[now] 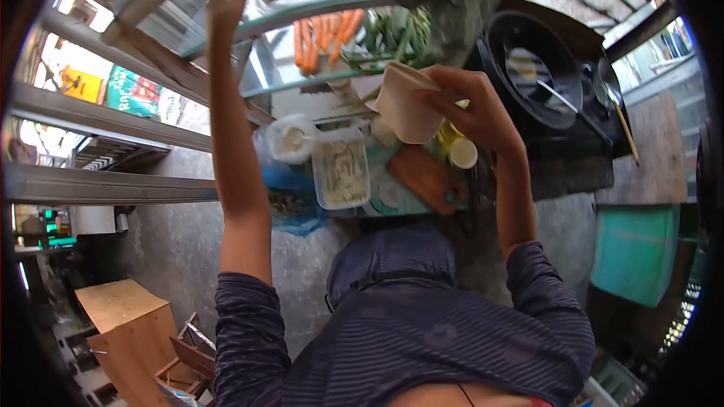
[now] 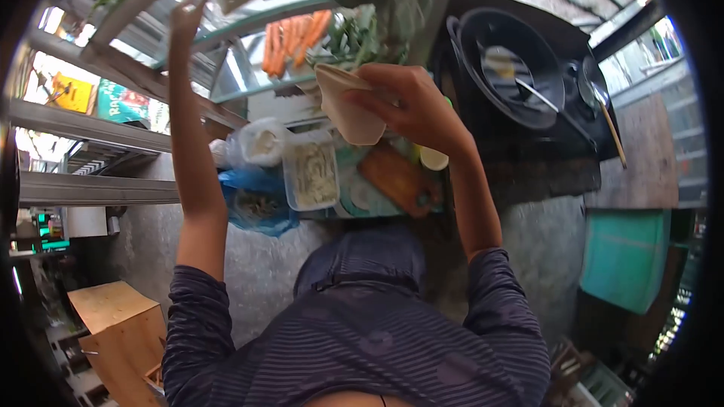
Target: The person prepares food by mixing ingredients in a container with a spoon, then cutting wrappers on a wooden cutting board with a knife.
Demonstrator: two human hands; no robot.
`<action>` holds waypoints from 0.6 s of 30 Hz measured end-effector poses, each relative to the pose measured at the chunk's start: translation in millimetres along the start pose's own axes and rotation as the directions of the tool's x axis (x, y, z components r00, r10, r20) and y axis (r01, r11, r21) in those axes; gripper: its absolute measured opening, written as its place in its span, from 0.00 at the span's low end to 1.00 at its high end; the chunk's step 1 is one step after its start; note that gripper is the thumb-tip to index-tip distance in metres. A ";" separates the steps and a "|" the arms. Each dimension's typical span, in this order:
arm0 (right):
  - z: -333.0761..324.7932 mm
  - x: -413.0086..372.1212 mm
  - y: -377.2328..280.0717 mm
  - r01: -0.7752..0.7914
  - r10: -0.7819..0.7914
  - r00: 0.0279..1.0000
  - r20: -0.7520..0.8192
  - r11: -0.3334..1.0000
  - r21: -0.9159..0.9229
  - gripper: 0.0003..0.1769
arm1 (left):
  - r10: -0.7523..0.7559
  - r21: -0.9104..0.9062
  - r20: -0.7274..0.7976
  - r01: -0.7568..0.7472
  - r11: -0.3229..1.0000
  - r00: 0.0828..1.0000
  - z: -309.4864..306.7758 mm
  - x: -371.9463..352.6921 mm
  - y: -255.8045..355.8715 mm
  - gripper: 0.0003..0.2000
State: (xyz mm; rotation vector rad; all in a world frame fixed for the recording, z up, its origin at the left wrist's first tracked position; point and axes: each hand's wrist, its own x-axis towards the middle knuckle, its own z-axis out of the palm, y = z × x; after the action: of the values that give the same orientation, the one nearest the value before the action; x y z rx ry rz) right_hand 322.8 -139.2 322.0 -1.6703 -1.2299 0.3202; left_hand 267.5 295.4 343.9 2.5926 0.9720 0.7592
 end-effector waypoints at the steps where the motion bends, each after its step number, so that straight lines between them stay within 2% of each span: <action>1: -4.1 -15.3 -1.4 -0.012 0.012 1.000 0.002 0.997 -0.083 0.12 | 0.112 -0.161 -0.264 -0.158 0.974 0.958 -3.8 -40.6 2.6 0.29; 2: -6.2 -30.5 2.1 -0.041 0.044 0.999 0.025 0.995 -0.090 0.11 | 0.160 -0.269 -0.531 -0.345 0.899 0.832 -12.8 -78.0 4.9 0.24; 3: -7.1 -45.2 6.8 -0.065 0.070 0.997 0.046 0.993 -0.097 0.11 | -0.008 -0.523 -0.448 -0.255 0.814 0.894 -30.2 -137.9 41.9 0.21; 4: -5.4 -60.0 10.5 -0.091 0.098 0.993 0.068 0.991 -0.101 0.10 | -0.055 -0.536 -0.334 -0.142 0.832 0.941 -30.7 -185.6 52.7 0.21; 5: -1.2 -73.3 13.9 -0.148 0.152 0.986 0.065 0.987 -0.070 0.10 | -0.178 -0.746 0.001 0.119 0.655 0.984 -17.5 -240.6 46.6 0.19; 6: 3.2 -82.8 19.9 -0.198 0.206 0.975 0.083 0.976 -0.094 0.10 | -0.095 -0.791 0.260 0.268 0.549 0.961 -5.4 -274.5 55.8 0.18; 7: 10.0 -93.4 26.0 -0.251 0.262 0.960 0.100 0.961 -0.115 0.10 | 0.003 -0.754 0.518 0.455 0.474 0.855 6.8 -308.3 65.1 0.18; 8: 18.1 -105.5 32.5 -0.303 0.319 0.941 0.117 0.943 -0.135 0.10 | 0.093 -0.647 0.717 0.610 0.457 0.691 18.8 -342.1 74.4 0.17; 9: 26.3 -117.5 41.4 -0.329 0.350 0.931 0.106 0.927 -0.178 0.10 | 0.088 -0.479 0.860 0.736 0.479 0.502 51.7 -373.9 68.0 0.16; 11: 39.7 -140.6 52.4 -0.433 0.443 0.894 0.073 0.893 -0.122 0.10 | 0.129 -0.370 0.875 0.474 0.799 0.466 118.7 -427.2 54.1 0.16; 12: 45.3 -150.7 59.8 -0.477 0.484 0.873 0.058 0.874 -0.096 0.11 | 0.202 -0.381 0.832 0.268 0.885 0.517 143.8 -437.7 54.2 0.19; 13: 52.1 -163.7 69.0 -0.416 0.418 0.908 -0.006 0.902 -0.117 0.11 | 0.285 -0.370 0.788 0.051 0.928 0.545 162.3 -441.2 58.7 0.24; 15: 57.0 -184.4 64.3 -0.510 0.512 0.859 -0.027 0.846 -0.155 0.11 | 0.505 -0.353 0.645 -0.362 0.863 0.574 191.6 -431.3 78.2 0.42; 17: 58.7 -204.1 69.3 -0.565 0.562 0.824 -0.073 0.806 -0.176 0.11 | 0.638 -0.221 0.651 -0.701 0.678 0.411 235.5 -417.4 83.6 0.60; 18: 60.5 -213.5 71.5 -0.590 0.584 0.807 -0.091 0.788 -0.175 0.11 | 0.638 -0.193 0.661 -0.731 0.654 0.396 253.6 -408.4 84.0 0.64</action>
State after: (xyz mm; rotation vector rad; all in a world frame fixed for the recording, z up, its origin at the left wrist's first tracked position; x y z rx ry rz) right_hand 226.1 -282.7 165.7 -2.2085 -0.6957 0.5613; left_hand 193.5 -57.3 14.9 2.9710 -0.3627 -0.2237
